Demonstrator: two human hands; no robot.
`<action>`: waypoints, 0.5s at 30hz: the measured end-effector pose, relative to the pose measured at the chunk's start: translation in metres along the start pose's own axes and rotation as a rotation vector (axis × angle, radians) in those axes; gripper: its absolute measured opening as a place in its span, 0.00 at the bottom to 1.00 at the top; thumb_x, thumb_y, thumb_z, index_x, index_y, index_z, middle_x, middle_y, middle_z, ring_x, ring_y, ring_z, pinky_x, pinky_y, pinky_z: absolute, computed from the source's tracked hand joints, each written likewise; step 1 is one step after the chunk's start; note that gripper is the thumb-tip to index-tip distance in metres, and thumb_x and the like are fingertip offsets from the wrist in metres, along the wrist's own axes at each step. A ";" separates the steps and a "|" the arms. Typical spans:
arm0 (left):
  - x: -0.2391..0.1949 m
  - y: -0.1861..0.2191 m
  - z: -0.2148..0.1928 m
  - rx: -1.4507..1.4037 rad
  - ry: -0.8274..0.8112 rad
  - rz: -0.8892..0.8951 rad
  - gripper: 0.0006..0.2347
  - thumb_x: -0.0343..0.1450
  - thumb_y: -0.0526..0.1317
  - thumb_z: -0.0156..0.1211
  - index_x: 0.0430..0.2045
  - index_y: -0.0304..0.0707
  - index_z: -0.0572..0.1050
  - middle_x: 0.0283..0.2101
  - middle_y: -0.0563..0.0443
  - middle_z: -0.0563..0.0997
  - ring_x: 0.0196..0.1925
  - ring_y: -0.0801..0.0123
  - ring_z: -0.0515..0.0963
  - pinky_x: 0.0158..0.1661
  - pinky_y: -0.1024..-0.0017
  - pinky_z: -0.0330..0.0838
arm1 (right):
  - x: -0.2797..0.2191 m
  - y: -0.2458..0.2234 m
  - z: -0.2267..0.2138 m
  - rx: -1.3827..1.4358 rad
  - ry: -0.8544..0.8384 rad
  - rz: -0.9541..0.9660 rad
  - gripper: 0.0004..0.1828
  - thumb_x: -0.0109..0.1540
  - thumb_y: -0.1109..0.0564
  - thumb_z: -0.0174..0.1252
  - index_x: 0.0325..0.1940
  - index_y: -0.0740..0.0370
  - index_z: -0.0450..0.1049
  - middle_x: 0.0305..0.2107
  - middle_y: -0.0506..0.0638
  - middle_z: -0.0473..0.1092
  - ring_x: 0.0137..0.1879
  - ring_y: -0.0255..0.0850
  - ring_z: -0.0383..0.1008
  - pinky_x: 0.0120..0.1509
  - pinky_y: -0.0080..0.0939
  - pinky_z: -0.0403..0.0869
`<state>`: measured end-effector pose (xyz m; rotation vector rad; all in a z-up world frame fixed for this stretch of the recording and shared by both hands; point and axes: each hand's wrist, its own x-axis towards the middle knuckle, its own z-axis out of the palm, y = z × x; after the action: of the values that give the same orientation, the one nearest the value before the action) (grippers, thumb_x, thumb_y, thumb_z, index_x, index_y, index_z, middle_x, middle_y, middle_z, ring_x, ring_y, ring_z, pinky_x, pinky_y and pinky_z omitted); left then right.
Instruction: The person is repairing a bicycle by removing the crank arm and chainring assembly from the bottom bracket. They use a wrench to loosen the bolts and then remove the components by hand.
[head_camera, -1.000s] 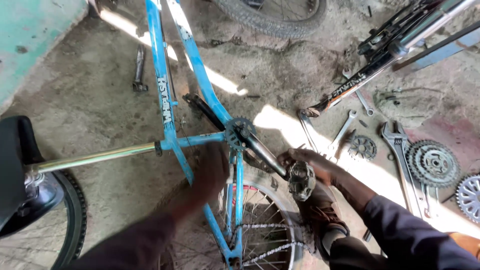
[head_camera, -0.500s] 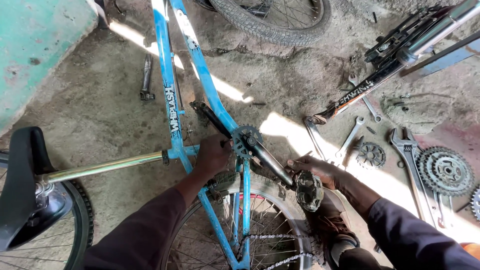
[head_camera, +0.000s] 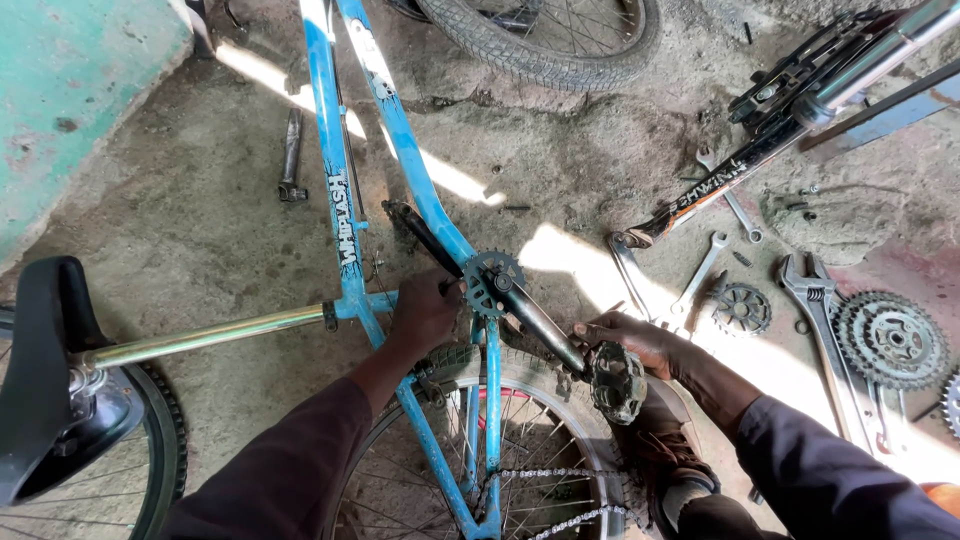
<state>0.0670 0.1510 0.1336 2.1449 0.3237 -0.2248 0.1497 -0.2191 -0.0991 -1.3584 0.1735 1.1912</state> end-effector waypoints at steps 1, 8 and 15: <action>0.000 -0.002 0.001 0.012 0.001 0.003 0.11 0.78 0.39 0.55 0.31 0.29 0.79 0.22 0.41 0.82 0.20 0.61 0.83 0.20 0.66 0.79 | 0.007 0.008 -0.005 -0.009 0.032 0.021 0.22 0.58 0.46 0.72 0.30 0.71 0.80 0.21 0.60 0.77 0.27 0.45 0.81 0.35 0.39 0.79; -0.040 0.019 0.033 0.454 0.172 0.099 0.11 0.77 0.45 0.49 0.44 0.36 0.64 0.22 0.47 0.75 0.17 0.59 0.79 0.15 0.64 0.72 | -0.019 0.013 -0.017 -0.015 0.143 0.135 0.37 0.59 0.36 0.70 0.53 0.72 0.70 0.41 0.61 0.76 0.51 0.54 0.79 0.55 0.53 0.77; -0.161 -0.057 0.211 -1.296 -0.279 -0.836 0.05 0.78 0.36 0.53 0.37 0.32 0.73 0.27 0.43 0.79 0.17 0.62 0.76 0.18 0.67 0.75 | -0.090 -0.054 0.032 -0.395 0.009 0.492 0.38 0.65 0.30 0.41 0.72 0.52 0.64 0.75 0.62 0.54 0.77 0.73 0.47 0.63 1.00 0.35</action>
<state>-0.1112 -0.0168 0.0168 0.6116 0.8885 -0.5785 0.1315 -0.2304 0.0079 -1.7246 0.3022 1.6946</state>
